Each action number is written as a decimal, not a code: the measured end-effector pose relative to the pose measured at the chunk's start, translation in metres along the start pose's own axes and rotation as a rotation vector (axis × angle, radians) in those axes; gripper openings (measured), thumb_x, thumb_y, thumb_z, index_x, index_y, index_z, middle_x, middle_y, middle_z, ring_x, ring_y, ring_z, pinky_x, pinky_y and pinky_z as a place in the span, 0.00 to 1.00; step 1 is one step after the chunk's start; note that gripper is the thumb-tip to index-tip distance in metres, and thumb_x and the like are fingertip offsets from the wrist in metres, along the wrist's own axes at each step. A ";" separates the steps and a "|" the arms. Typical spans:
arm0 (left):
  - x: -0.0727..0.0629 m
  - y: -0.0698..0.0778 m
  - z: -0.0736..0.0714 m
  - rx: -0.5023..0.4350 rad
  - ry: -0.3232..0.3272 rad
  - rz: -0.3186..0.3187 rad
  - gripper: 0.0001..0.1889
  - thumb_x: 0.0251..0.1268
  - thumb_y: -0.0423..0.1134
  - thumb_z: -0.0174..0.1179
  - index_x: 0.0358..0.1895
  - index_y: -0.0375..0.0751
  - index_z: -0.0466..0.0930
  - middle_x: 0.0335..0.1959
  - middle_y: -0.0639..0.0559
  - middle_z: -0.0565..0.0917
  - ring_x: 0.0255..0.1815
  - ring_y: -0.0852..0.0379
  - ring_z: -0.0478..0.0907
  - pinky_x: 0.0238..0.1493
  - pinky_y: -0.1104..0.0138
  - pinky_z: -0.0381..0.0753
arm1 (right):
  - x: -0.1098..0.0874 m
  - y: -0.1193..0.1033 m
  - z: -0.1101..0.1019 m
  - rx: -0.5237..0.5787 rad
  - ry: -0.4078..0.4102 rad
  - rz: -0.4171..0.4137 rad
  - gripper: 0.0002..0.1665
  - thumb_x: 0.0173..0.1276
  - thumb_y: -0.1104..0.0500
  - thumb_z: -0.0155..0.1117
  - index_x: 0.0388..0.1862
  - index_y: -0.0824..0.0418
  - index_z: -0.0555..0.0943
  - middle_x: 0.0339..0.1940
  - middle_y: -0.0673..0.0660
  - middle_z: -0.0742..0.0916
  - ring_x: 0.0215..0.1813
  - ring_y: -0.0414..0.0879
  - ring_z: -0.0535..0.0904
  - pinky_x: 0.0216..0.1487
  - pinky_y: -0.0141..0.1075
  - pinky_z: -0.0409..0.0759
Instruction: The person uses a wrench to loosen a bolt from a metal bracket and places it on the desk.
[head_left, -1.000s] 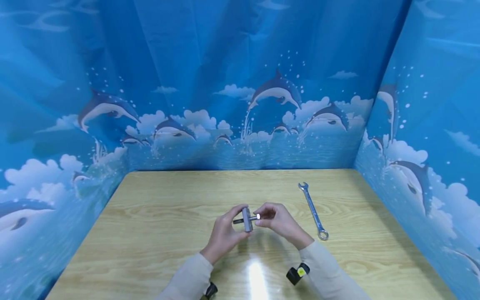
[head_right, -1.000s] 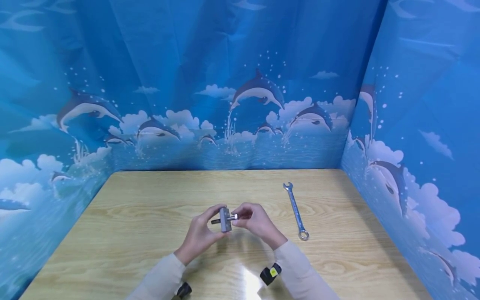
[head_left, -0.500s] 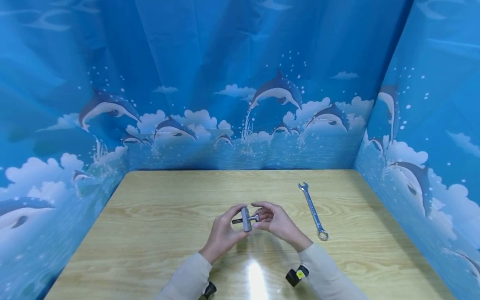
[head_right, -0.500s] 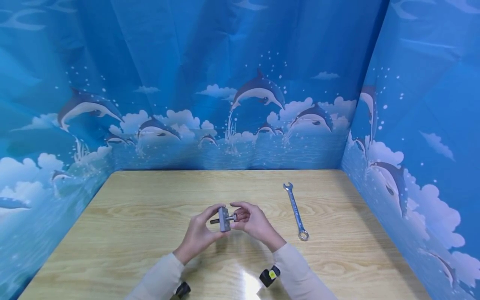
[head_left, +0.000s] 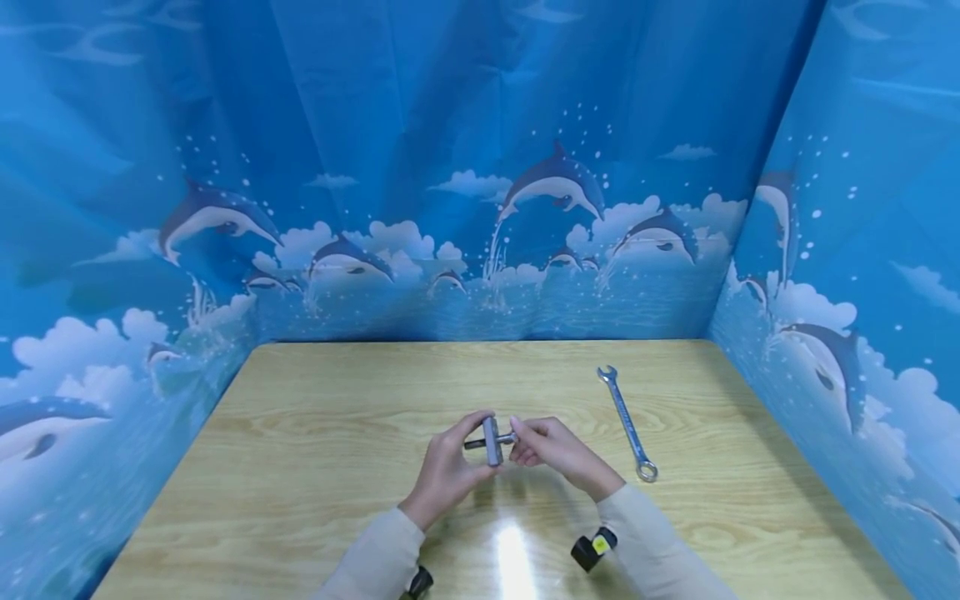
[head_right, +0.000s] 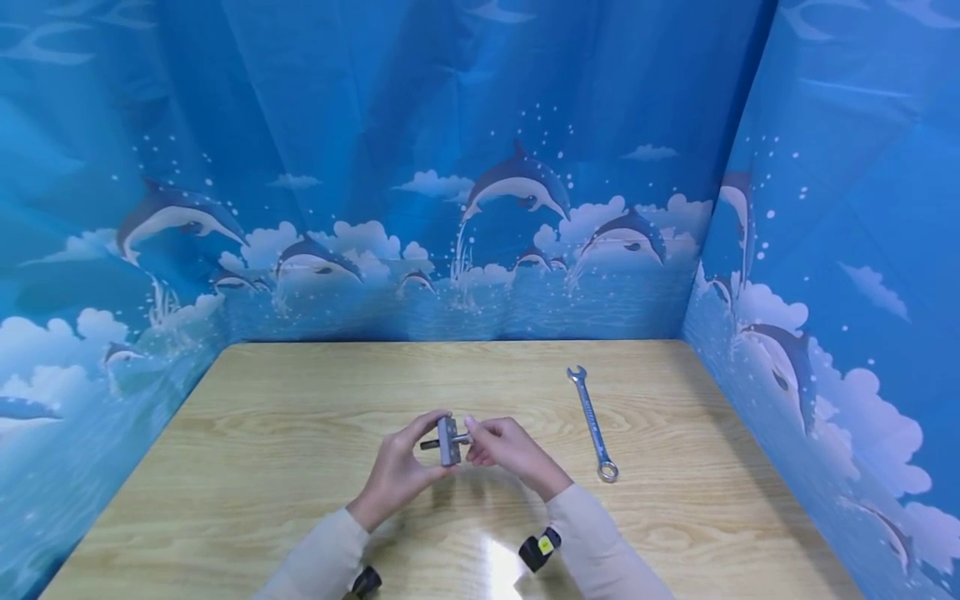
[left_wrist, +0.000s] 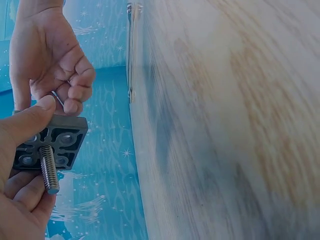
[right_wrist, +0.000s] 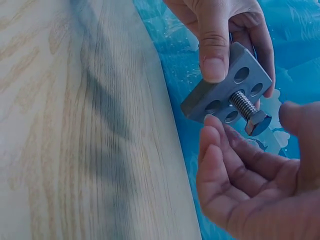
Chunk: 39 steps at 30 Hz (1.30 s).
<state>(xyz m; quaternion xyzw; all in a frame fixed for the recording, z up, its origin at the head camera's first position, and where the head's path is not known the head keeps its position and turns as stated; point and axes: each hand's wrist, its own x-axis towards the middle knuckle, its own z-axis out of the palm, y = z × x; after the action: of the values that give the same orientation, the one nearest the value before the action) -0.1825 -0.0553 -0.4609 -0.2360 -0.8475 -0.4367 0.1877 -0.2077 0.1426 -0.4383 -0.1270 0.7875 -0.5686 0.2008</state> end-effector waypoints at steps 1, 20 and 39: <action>0.000 0.000 0.000 0.003 -0.002 -0.002 0.39 0.35 0.30 0.79 0.60 0.41 0.74 0.53 0.45 0.83 0.54 0.49 0.81 0.55 0.62 0.82 | 0.000 0.000 0.001 0.005 0.005 0.012 0.37 0.74 0.38 0.45 0.45 0.73 0.78 0.33 0.58 0.85 0.36 0.48 0.81 0.46 0.45 0.85; -0.002 -0.002 0.000 -0.028 -0.018 -0.005 0.39 0.36 0.31 0.78 0.60 0.41 0.73 0.51 0.45 0.83 0.51 0.51 0.82 0.53 0.59 0.83 | -0.001 -0.002 -0.002 -0.041 0.053 0.010 0.18 0.68 0.51 0.62 0.44 0.66 0.80 0.31 0.55 0.85 0.35 0.45 0.79 0.44 0.47 0.83; 0.000 0.000 -0.002 -0.076 -0.020 -0.030 0.40 0.35 0.30 0.78 0.60 0.42 0.73 0.56 0.44 0.81 0.59 0.48 0.78 0.61 0.60 0.77 | -0.002 0.000 -0.002 -0.187 0.135 -0.215 0.13 0.59 0.67 0.68 0.44 0.64 0.81 0.38 0.59 0.84 0.39 0.47 0.79 0.41 0.31 0.83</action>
<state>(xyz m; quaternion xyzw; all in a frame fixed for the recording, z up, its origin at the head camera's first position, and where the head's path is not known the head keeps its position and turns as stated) -0.1823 -0.0564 -0.4597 -0.2348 -0.8356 -0.4689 0.1635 -0.2069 0.1451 -0.4373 -0.1903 0.8306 -0.5183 0.0725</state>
